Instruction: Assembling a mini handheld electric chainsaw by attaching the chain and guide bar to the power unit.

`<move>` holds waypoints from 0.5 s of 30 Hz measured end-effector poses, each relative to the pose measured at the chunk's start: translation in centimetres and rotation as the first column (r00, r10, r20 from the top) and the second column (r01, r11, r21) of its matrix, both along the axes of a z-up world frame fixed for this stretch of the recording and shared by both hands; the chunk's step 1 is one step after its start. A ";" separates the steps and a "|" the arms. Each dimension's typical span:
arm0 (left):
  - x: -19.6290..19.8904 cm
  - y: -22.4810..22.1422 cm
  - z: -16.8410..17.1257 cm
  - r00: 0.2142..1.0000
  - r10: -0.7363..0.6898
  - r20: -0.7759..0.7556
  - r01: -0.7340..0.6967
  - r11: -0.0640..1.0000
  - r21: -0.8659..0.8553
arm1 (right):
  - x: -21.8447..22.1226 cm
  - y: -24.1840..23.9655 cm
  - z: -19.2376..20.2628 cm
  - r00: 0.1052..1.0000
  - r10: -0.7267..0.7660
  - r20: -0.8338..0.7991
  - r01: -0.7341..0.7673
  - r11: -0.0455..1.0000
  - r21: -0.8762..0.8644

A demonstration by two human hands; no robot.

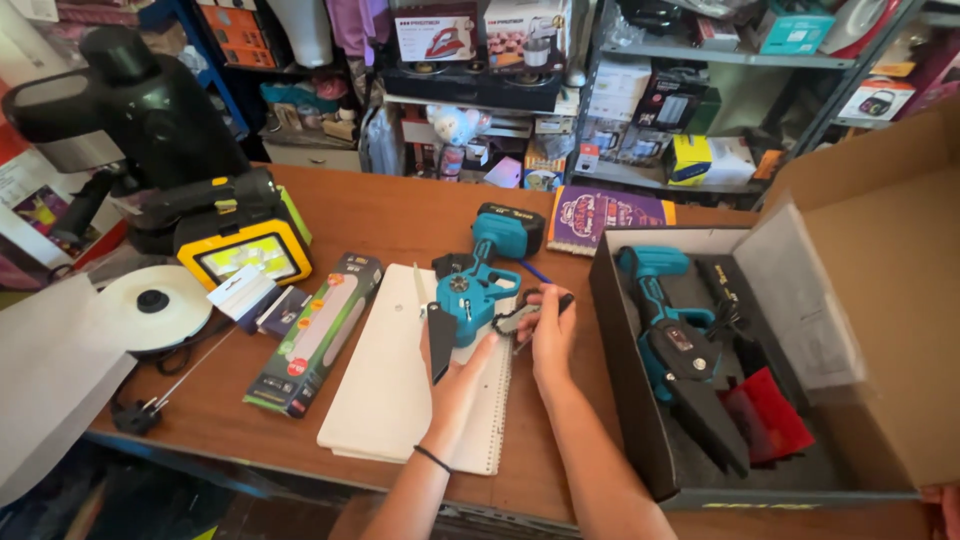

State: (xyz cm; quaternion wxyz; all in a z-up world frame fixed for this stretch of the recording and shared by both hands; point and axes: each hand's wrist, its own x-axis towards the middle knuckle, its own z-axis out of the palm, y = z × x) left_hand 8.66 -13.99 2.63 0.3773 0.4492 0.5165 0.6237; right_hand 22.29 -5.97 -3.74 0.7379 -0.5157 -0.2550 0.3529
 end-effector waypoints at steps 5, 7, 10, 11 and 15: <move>0.7 2.4 -1.5 0.998 -0.012 -0.065 0.010 0.999 -0.032 | 1.1 0.8 -1.1 0.992 -0.118 -0.049 0.118 0.993 -0.013; 0.9 3.0 -1.8 0.998 -0.029 -0.048 0.023 0.993 -0.117 | 0.9 0.4 -0.4 0.987 -0.153 -0.042 0.149 0.984 -0.096; 1.0 4.4 -2.4 0.998 0.016 -0.067 -0.026 0.986 -0.164 | 0.7 0.3 0.2 0.985 -0.101 -0.141 0.095 0.994 -0.050; 1.0 4.8 -2.6 0.997 0.024 -0.076 -0.038 0.982 -0.184 | 0.5 0.0 1.1 0.993 -0.091 -0.081 0.090 0.996 -0.020; 0.6 6.7 -4.3 0.987 0.020 -0.160 -0.062 0.962 -0.265 | -0.2 -1.1 2.4 1.000 -0.018 0.005 0.017 0.991 0.131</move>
